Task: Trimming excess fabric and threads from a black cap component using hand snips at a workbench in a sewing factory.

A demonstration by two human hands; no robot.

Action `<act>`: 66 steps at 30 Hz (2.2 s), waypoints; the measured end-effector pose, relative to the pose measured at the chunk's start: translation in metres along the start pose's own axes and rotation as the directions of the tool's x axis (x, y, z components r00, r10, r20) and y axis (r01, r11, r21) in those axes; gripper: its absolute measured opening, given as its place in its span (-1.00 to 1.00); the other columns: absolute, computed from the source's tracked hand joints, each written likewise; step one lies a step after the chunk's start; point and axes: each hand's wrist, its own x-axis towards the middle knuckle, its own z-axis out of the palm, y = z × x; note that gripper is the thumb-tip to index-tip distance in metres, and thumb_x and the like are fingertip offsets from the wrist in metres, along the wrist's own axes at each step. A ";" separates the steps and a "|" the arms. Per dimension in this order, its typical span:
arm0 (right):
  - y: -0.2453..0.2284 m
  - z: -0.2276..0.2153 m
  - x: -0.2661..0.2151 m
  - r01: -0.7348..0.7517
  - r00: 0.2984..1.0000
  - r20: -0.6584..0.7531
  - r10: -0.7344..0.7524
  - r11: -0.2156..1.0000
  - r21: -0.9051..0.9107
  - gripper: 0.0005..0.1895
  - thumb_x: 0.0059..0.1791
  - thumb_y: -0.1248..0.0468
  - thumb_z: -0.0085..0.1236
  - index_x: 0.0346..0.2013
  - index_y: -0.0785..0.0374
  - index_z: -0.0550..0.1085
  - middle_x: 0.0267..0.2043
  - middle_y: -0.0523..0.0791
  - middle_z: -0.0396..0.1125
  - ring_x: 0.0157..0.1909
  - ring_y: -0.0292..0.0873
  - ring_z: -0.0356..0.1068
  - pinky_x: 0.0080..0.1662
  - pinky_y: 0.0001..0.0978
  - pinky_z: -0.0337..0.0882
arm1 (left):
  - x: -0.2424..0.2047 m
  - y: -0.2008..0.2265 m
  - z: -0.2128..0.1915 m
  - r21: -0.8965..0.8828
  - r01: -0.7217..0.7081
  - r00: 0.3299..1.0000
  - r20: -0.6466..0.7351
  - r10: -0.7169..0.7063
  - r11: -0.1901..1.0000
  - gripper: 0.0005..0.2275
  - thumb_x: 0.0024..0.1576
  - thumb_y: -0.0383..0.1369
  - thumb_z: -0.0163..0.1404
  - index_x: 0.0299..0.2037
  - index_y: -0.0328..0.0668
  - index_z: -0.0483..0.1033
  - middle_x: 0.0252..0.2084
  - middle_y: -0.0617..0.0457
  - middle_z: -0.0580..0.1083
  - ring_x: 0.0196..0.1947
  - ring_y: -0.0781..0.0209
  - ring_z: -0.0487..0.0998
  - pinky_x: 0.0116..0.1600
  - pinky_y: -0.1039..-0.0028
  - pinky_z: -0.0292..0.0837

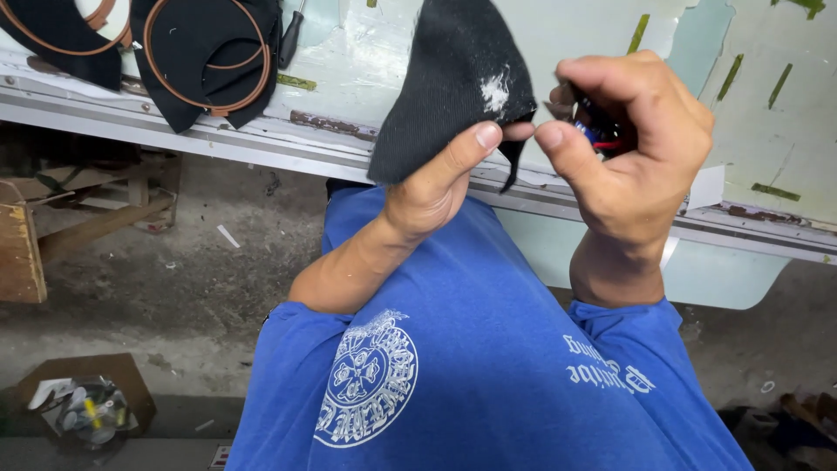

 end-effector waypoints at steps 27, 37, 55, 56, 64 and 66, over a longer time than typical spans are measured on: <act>-0.002 -0.001 -0.003 0.238 0.970 0.065 -0.235 0.970 -0.049 -0.86 -0.06 0.53 0.28 -0.32 0.59 0.47 -0.35 0.17 0.37 -0.33 0.10 0.39 -0.25 -0.20 0.33 | -0.011 0.010 -0.007 0.565 -0.055 0.996 -0.024 0.083 0.823 -0.86 0.15 -0.42 0.02 -0.10 -0.13 0.50 -0.06 0.08 0.49 -0.01 0.23 0.53 0.27 0.45 0.43; -0.013 -0.001 -0.008 0.174 0.984 0.058 -0.166 0.972 -0.160 -0.76 -0.06 0.48 0.34 -0.22 0.55 0.45 -0.26 0.19 0.36 -0.30 0.00 0.32 -0.28 -0.29 0.31 | -0.015 0.005 -0.009 0.520 -0.046 0.995 -0.048 0.083 0.853 -0.86 0.13 -0.41 0.03 -0.12 -0.11 0.50 -0.07 0.10 0.49 -0.01 0.23 0.53 0.27 0.43 0.43; -0.025 0.005 -0.010 0.105 0.994 0.037 -0.100 0.974 -0.199 -0.78 -0.03 0.48 0.32 -0.19 0.54 0.45 -0.27 0.15 0.35 -0.29 -0.05 0.30 -0.30 -0.35 0.29 | -0.008 0.019 0.013 0.656 -0.231 0.952 0.001 0.305 0.718 -0.86 -0.01 -0.50 0.05 -0.51 -0.15 0.31 -0.54 0.19 0.34 -0.52 0.38 0.33 -0.34 0.56 0.32; -0.025 0.005 -0.009 0.089 0.996 0.040 -0.083 0.979 -0.182 -0.77 -0.03 0.46 0.32 -0.18 0.53 0.45 -0.26 0.15 0.34 -0.31 -0.07 0.30 -0.32 -0.37 0.28 | -0.008 0.019 0.013 0.658 -0.231 0.952 0.000 0.307 0.717 -0.85 -0.02 -0.51 0.04 -0.54 -0.14 0.31 -0.55 0.20 0.34 -0.54 0.39 0.33 -0.36 0.57 0.31; -0.016 0.007 -0.007 0.065 0.995 -0.060 -0.075 0.986 -0.155 -0.75 0.00 0.41 0.24 -0.15 0.56 0.42 -0.23 0.16 0.32 -0.20 0.03 0.29 -0.18 -0.25 0.29 | -0.009 0.018 0.013 0.693 -0.264 0.949 0.063 0.307 0.671 -0.87 -0.03 -0.48 0.03 -0.48 -0.18 0.29 -0.52 0.15 0.28 -0.53 0.35 0.25 -0.37 0.54 0.21; -0.016 0.005 -0.007 0.065 0.987 -0.135 -0.083 0.989 -0.136 -0.76 0.02 0.41 0.19 -0.14 0.57 0.39 -0.22 0.18 0.29 -0.17 0.06 0.27 -0.16 -0.23 0.28 | -0.010 0.015 0.010 0.722 -0.342 0.924 0.141 0.356 0.601 -0.81 -0.06 -0.47 0.01 -0.53 -0.16 0.19 -0.57 0.15 0.16 -0.58 0.31 0.11 -0.43 0.48 0.04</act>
